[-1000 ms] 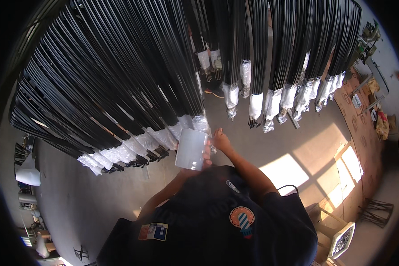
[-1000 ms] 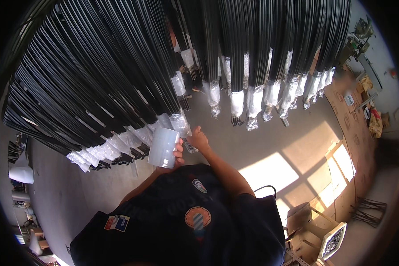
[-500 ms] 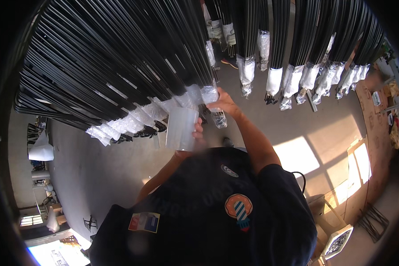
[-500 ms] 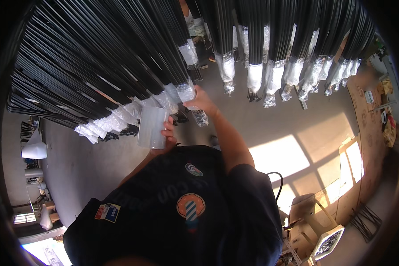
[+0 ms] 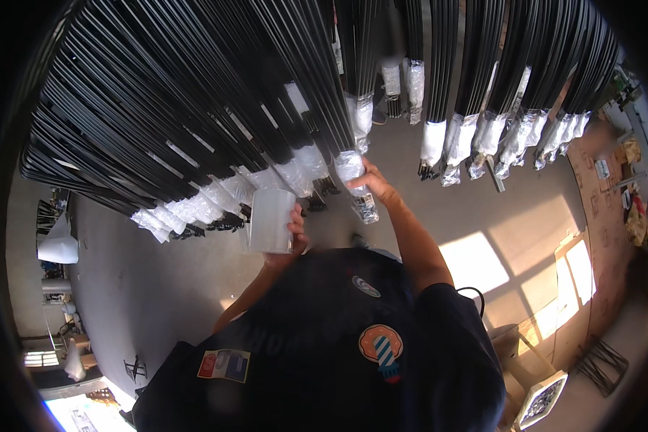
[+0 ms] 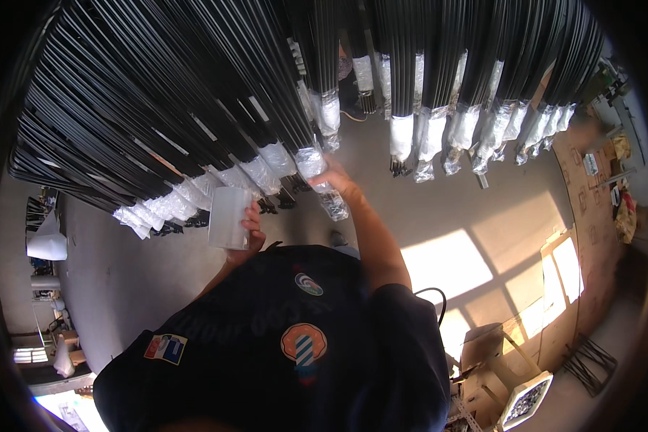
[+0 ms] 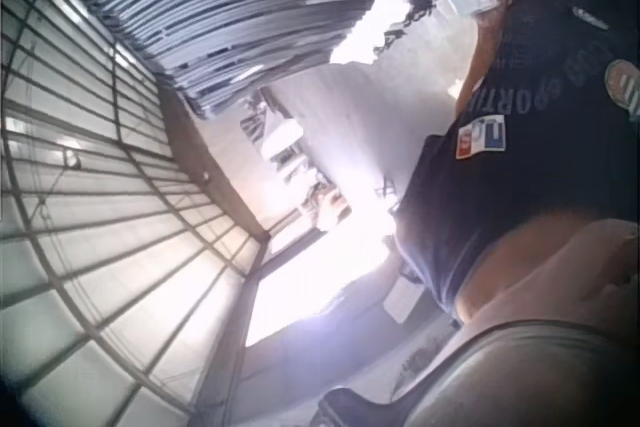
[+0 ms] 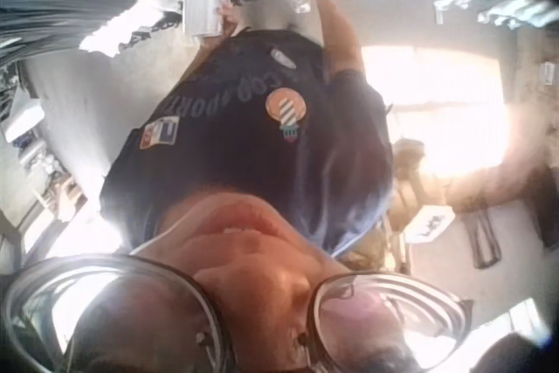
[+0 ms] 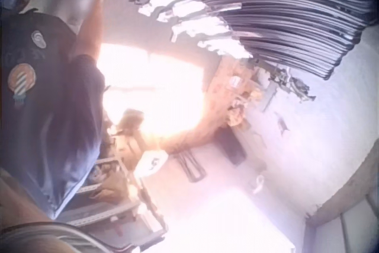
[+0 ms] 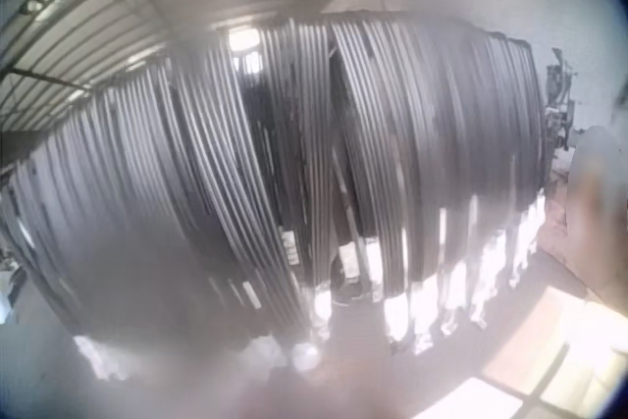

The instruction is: The person wraps clear plastic film around bundles of black metal poles using a roll of stretch wrap. They repeatedly pull film from the roll, encircle the pole bundles, and tear off the film to secure each bundle.

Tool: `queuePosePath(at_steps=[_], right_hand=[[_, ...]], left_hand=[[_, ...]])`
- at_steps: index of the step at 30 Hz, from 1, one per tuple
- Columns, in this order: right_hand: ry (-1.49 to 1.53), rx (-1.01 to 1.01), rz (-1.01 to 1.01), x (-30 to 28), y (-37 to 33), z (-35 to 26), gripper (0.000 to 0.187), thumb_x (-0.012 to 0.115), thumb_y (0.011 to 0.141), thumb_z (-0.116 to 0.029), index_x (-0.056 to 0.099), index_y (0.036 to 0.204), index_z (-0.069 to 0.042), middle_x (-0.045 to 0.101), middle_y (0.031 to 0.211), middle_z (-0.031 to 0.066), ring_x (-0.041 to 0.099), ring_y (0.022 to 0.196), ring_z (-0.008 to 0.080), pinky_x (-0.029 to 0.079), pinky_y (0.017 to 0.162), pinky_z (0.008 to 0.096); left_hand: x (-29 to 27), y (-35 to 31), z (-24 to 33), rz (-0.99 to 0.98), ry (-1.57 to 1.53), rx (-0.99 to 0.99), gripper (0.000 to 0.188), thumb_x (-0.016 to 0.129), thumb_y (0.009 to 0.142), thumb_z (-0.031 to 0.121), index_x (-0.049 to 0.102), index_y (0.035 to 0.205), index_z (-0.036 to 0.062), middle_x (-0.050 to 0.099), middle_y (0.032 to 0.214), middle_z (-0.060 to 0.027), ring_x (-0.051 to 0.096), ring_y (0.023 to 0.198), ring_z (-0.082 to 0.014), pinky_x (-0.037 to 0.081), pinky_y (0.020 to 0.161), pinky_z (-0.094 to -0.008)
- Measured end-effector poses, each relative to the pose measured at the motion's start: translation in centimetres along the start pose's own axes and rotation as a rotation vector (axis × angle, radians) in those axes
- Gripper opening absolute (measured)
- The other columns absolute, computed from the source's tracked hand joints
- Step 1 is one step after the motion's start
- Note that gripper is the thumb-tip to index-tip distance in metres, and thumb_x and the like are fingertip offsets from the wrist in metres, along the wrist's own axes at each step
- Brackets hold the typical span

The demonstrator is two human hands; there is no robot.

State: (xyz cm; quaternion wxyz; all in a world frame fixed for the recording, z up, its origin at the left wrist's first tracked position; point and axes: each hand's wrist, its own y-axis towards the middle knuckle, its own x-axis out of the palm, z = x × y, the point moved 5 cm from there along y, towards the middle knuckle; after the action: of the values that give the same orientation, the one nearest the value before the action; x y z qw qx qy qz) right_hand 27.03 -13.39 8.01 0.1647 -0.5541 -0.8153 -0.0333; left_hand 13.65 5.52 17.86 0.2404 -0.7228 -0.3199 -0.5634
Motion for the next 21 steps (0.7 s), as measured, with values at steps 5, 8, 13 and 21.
queuePosePath(at_steps=[5,8,13,21], right_hand=[[-0.004,0.048,-0.039,2.7,-0.1,0.4,0.064,0.07,0.062,-0.009,0.039,0.118,-0.006,0.053,0.103,0.0059,0.049,0.097,0.0172,0.038,0.086,0.0289],[-0.05,-0.031,-0.062,5.4,-0.5,-0.1,0.056,0.069,0.067,-0.015,0.039,0.114,-0.008,0.051,0.098,0.0036,0.048,0.095,0.0135,0.041,0.082,0.0282],[-0.249,0.064,0.016,5.8,1.3,2.3,0.067,0.077,0.06,-0.03,0.039,0.108,-0.003,0.052,0.099,0.0112,0.051,0.096,0.0211,0.04,0.082,0.0322],[-0.406,0.084,-0.092,2.9,2.0,3.0,0.063,0.066,0.072,-0.022,0.034,0.122,-0.002,0.045,0.114,0.0092,0.043,0.107,0.0195,0.034,0.092,0.0324]], left_hand=[[-0.5,0.0,-0.1,0.017,0.008,-0.027,0.058,0.049,0.081,0.038,0.033,0.126,0.0046,0.051,0.11,-0.0071,0.053,0.092,-0.0173,0.032,0.086,-0.035],[-0.7,-0.1,-0.2,0.019,0.037,-0.042,0.065,0.05,0.079,0.044,0.033,0.126,0.0033,0.051,0.111,-0.0088,0.052,0.093,-0.0182,0.031,0.087,-0.0348],[-0.5,-0.2,-0.4,0.021,0.048,-0.055,0.066,0.049,0.077,0.048,0.035,0.126,0.0048,0.048,0.118,-0.0091,0.051,0.094,-0.0195,0.031,0.087,-0.0367],[0.5,-0.6,0.7,-0.09,0.13,0.154,0.069,0.046,0.075,0.055,0.038,0.127,0.0105,0.038,0.132,-0.0052,0.046,0.107,-0.0243,0.034,0.083,-0.0427]])
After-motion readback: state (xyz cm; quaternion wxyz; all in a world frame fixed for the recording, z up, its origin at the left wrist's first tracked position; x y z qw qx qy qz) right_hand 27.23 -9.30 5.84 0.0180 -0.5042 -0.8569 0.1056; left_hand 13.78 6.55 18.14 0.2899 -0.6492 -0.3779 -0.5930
